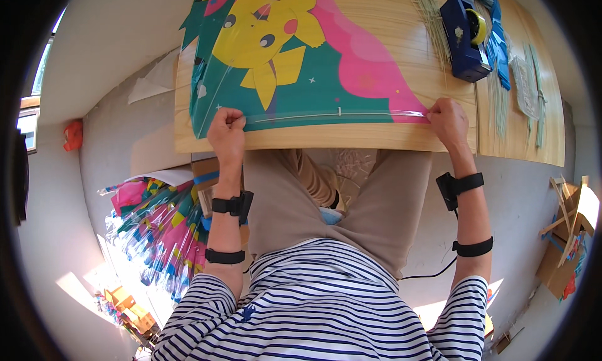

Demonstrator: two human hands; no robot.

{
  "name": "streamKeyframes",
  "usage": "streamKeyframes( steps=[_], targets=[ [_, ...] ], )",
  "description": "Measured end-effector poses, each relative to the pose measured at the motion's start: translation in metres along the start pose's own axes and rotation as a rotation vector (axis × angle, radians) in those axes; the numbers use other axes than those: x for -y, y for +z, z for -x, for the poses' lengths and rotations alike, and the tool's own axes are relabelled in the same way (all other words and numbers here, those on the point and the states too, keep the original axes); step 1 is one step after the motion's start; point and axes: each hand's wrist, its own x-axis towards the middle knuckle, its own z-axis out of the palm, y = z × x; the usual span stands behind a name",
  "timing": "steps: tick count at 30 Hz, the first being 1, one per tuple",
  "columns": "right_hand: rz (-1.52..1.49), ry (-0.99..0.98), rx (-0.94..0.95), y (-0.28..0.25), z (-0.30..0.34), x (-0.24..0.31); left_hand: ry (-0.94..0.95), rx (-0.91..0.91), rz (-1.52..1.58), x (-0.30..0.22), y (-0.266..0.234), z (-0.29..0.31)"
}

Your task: Assembling a plastic kite by attaching support rods and securing them with adhesive tape.

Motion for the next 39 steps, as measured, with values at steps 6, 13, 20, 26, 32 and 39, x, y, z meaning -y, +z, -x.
streamKeyframes(
  steps=[6,13,20,26,32,39],
  targets=[
    [0.014,-0.01,-0.003,-0.001,0.001,0.002,0.162,-0.024,-0.162,-0.002,0.002,0.004],
    [-0.004,0.005,0.007,-0.002,0.0,0.002,0.181,-0.035,-0.199,-0.005,0.003,0.008],
    [0.005,0.004,0.012,-0.001,-0.001,0.0,0.198,-0.03,-0.2,-0.006,0.002,0.01],
    [0.011,0.004,0.008,-0.002,-0.001,0.002,0.188,-0.035,-0.191,-0.003,0.001,0.011],
    [0.016,0.019,0.011,-0.001,-0.001,0.002,0.193,-0.037,-0.191,-0.006,0.0,0.014],
    [-0.002,0.016,0.013,-0.002,0.0,0.002,0.194,-0.043,-0.2,-0.004,0.001,0.014]
  ],
)
